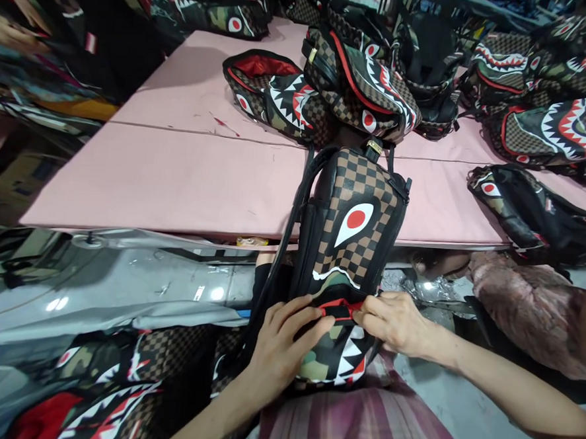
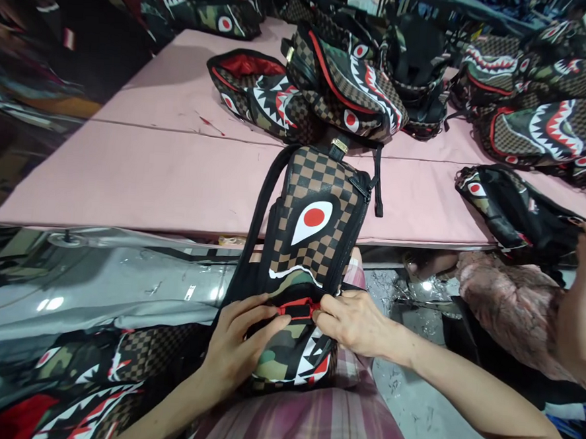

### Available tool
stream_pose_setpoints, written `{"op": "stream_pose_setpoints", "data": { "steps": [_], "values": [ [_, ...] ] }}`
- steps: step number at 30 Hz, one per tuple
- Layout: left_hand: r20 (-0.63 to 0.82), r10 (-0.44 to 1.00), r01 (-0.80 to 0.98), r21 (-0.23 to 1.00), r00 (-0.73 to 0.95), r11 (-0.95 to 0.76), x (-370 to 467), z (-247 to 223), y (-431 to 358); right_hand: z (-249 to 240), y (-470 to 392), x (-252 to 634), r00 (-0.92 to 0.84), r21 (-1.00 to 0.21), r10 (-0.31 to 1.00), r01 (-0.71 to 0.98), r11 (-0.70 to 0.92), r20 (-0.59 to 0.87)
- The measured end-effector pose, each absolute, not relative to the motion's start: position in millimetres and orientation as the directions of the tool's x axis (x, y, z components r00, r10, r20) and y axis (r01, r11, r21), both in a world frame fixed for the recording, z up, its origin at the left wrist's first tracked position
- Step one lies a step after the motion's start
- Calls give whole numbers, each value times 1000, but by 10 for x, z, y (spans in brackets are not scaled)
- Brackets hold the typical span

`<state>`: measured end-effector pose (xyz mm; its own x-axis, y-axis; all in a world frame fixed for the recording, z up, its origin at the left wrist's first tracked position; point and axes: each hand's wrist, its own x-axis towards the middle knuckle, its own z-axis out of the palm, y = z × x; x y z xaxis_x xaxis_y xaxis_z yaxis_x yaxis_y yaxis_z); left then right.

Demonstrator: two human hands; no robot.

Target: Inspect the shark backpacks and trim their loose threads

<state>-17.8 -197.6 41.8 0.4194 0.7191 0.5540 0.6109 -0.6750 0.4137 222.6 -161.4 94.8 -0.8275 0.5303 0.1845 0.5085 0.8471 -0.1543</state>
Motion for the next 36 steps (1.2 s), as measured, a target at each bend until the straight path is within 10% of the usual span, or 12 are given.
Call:
{"op": "stream_pose_setpoints", "data": {
  "steps": [13,23,36],
  "values": [
    [657,708,625,444,261,-642,-114,295,-2210,985,-1641,2243,-757,-136,615,600,788,222],
    [305,951,449,843,55,-296,-182,649,-1669,1269,-1429,2247,-671,-125,740,731,671,45],
    [413,884,703,562,219,-436,-122,793,-1537,1707,-1242,1900,-658,-123,749,740,662,78]
  ]
}}
